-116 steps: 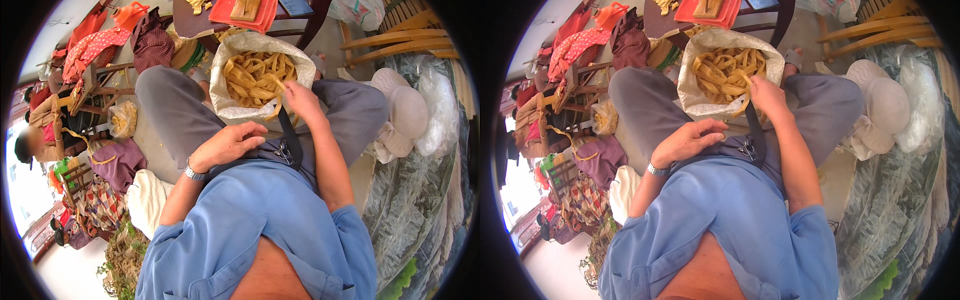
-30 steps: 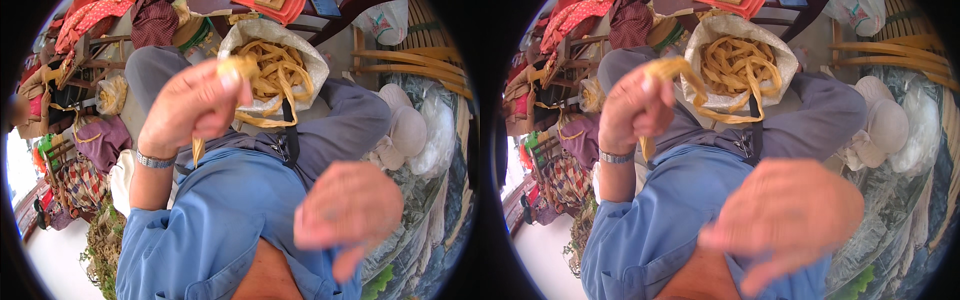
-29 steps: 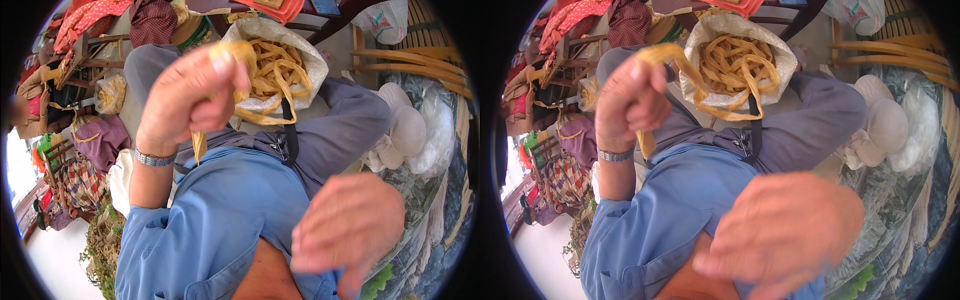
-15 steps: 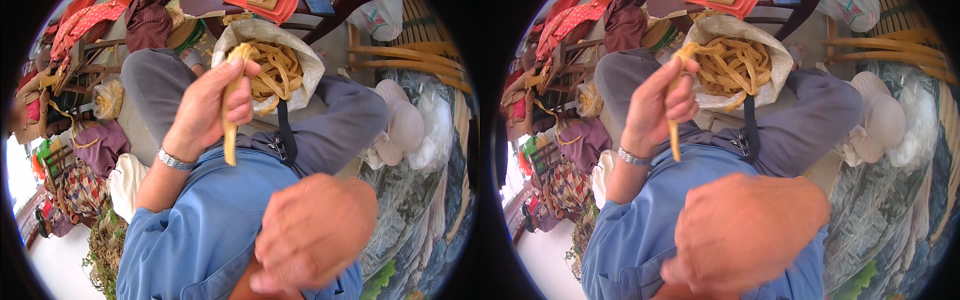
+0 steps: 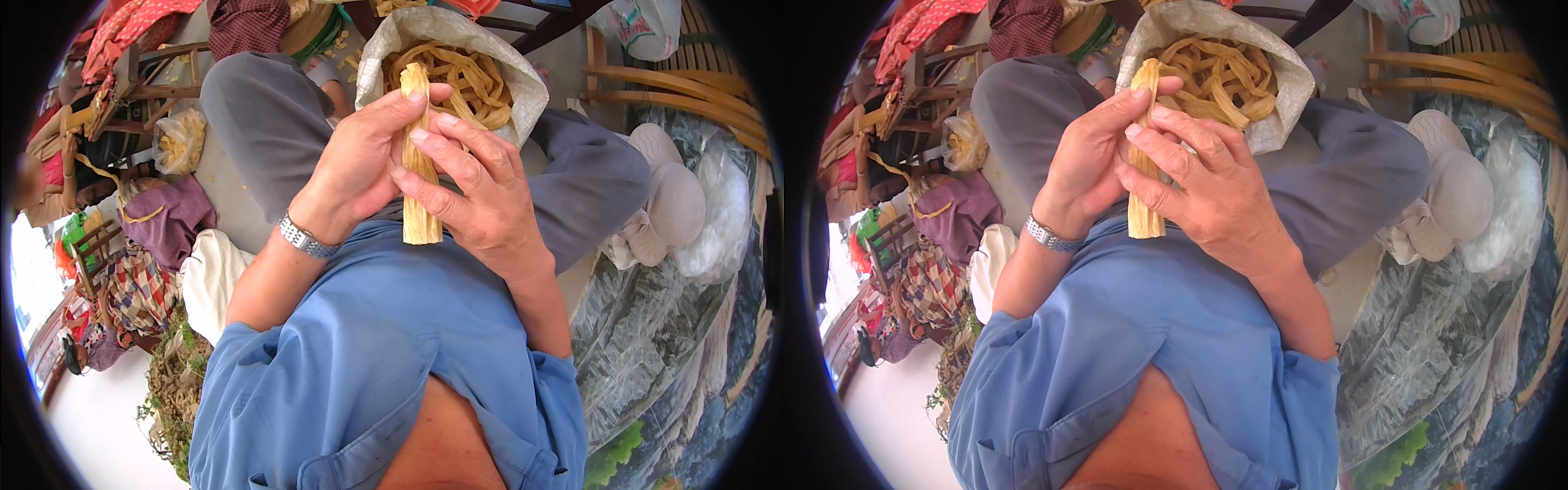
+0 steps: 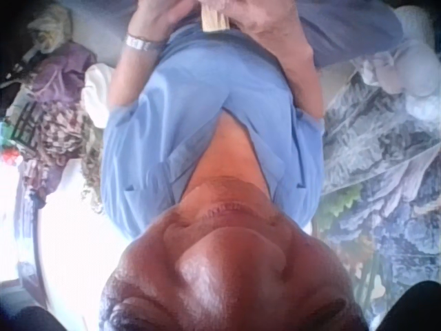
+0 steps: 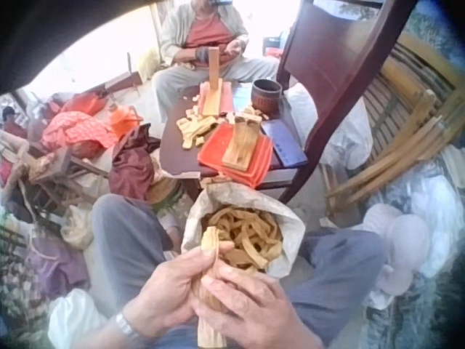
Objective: The person handles long strips of woody material, transferring them from one bag to another and occasionally tying them into bundles or placing them against a small wooden guide on a table.
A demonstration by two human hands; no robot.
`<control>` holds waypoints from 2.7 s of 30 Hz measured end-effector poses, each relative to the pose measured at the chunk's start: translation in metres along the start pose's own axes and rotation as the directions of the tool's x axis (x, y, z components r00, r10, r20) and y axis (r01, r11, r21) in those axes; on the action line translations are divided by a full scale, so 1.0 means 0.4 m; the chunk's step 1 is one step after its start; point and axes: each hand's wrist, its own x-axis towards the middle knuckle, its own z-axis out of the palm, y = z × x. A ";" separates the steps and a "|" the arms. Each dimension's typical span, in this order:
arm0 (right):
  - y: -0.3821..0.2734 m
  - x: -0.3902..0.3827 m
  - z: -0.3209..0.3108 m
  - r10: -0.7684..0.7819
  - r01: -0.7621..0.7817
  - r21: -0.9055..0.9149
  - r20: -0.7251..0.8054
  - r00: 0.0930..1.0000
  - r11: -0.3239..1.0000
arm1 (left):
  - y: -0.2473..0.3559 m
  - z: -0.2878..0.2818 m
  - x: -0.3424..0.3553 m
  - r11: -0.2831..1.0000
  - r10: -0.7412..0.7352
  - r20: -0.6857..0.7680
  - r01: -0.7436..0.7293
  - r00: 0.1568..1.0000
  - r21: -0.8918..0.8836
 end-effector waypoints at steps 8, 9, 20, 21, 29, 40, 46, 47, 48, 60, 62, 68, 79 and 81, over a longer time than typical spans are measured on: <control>0.011 -0.009 0.006 0.017 0.007 0.266 -0.088 0.996 0.964 | -0.021 -0.041 0.009 0.982 -0.175 0.077 0.169 0.981 0.079; 0.010 -0.011 0.003 0.054 -0.029 0.315 -0.072 0.996 0.949 | -0.026 -0.020 0.006 0.967 -0.201 -0.024 0.202 0.979 0.156; 0.002 -0.018 0.037 0.431 -0.383 0.444 -0.007 0.902 0.810 | -0.057 -0.030 -0.025 0.262 -0.065 0.155 -0.133 0.986 0.956; 0.000 -0.021 0.046 0.442 -0.400 0.397 -0.014 0.897 0.826 | -0.050 -0.040 -0.026 0.146 -0.051 0.191 -0.182 0.980 0.972; -0.020 -0.043 0.072 0.448 -0.439 0.259 0.029 0.894 0.860 | -0.005 -0.017 -0.017 -0.056 -0.238 0.246 -0.266 0.940 0.962; -0.009 -0.056 0.065 0.440 -0.444 0.180 0.062 0.896 0.878 | -0.022 -0.015 -0.026 -0.089 -0.196 0.126 -0.146 0.972 0.985; 0.002 -0.045 0.070 0.532 -0.535 0.210 0.076 0.844 0.819 | -0.010 -0.009 -0.040 -0.063 -0.007 0.224 -0.224 0.974 0.973; 0.000 -0.047 0.074 0.551 -0.554 0.246 0.089 0.830 0.795 | -0.011 -0.015 -0.046 -0.080 0.010 0.235 -0.234 0.972 0.969; -0.001 -0.048 0.077 0.568 -0.572 0.281 0.104 0.816 0.770 | -0.012 -0.019 -0.051 -0.098 0.027 0.247 -0.243 0.969 0.965; 0.002 -0.075 0.102 0.564 -0.624 0.702 0.685 0.461 -0.343 | 0.030 -0.024 -0.032 -0.219 0.165 0.492 -0.454 0.855 0.863; 0.016 -0.087 0.105 0.450 -0.632 0.648 0.757 0.473 -0.425 | 0.033 -0.048 -0.019 -0.175 0.043 0.536 -0.522 0.843 0.835; 0.047 -0.076 0.081 0.379 -0.668 0.584 0.810 0.447 -0.460 | 0.034 -0.039 -0.022 -0.147 -0.019 0.398 -0.396 0.917 0.906; 0.078 0.033 0.014 0.653 -0.755 0.622 0.486 0.581 0.209 | 0.055 -0.019 0.000 0.913 -0.233 -0.029 0.229 0.972 0.337; 0.101 0.037 0.013 0.639 -0.748 0.650 0.519 0.567 0.135 | 0.066 -0.005 0.010 0.951 -0.241 0.006 0.235 0.970 0.203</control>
